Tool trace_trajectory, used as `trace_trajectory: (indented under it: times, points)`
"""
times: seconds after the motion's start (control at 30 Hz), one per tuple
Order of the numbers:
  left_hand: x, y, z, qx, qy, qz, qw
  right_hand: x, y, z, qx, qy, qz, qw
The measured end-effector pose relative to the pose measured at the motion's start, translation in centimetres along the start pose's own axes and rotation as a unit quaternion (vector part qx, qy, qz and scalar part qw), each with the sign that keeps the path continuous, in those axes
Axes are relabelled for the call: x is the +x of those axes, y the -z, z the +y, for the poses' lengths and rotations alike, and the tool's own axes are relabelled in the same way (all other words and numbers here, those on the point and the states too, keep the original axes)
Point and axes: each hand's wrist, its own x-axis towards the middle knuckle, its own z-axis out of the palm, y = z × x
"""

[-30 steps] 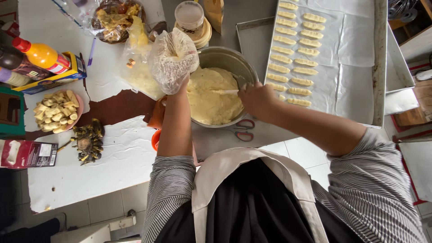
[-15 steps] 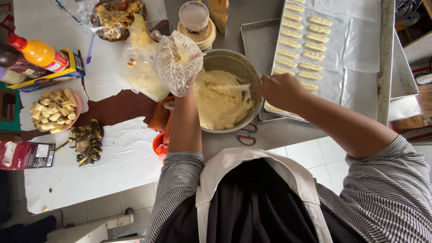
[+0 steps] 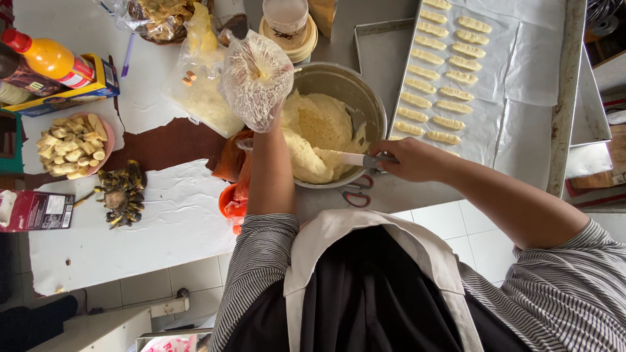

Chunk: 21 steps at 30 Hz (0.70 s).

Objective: The person fills a piping bag with dough from a bowl using a spatula, then pipes dough portions onto a lined baking sheet.

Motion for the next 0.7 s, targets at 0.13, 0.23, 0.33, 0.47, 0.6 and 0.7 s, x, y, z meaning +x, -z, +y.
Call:
trace_trajectory:
  times: [0.13, 0.23, 0.33, 0.47, 0.6, 0.7]
  points:
    - [-0.1, 1.0, 0.3, 0.004, 0.008, 0.017, 1.000, 0.4, -0.8, 0.9, 0.168, -0.066, -0.043, 0.983]
    - [0.0, 2.3, 0.5, 0.014, 0.016, 0.029, 0.999, 0.6, -1.9, 2.2, 0.269, -0.073, -0.047, 0.959]
    - [0.1, 4.1, 0.5, 0.026, 0.023, 0.039, 0.999, 0.8, -3.8, 3.6, 0.320, -0.052, -0.013, 0.946]
    - [0.0, 7.5, 0.3, 0.057, 0.028, 0.067, 0.996, 0.7, -5.6, 5.2, 0.367, 0.004, 0.051, 0.929]
    - [-0.6, 10.7, -0.1, 0.094, 0.030, 0.096, 0.990, -0.4, -5.5, 6.1, 0.396, 0.009, 0.080, 0.915]
    - [-0.9, 12.1, -0.7, 0.129, 0.029, 0.099, 0.986, -1.7, -4.6, 6.5, 0.432, 0.019, 0.102, 0.896]
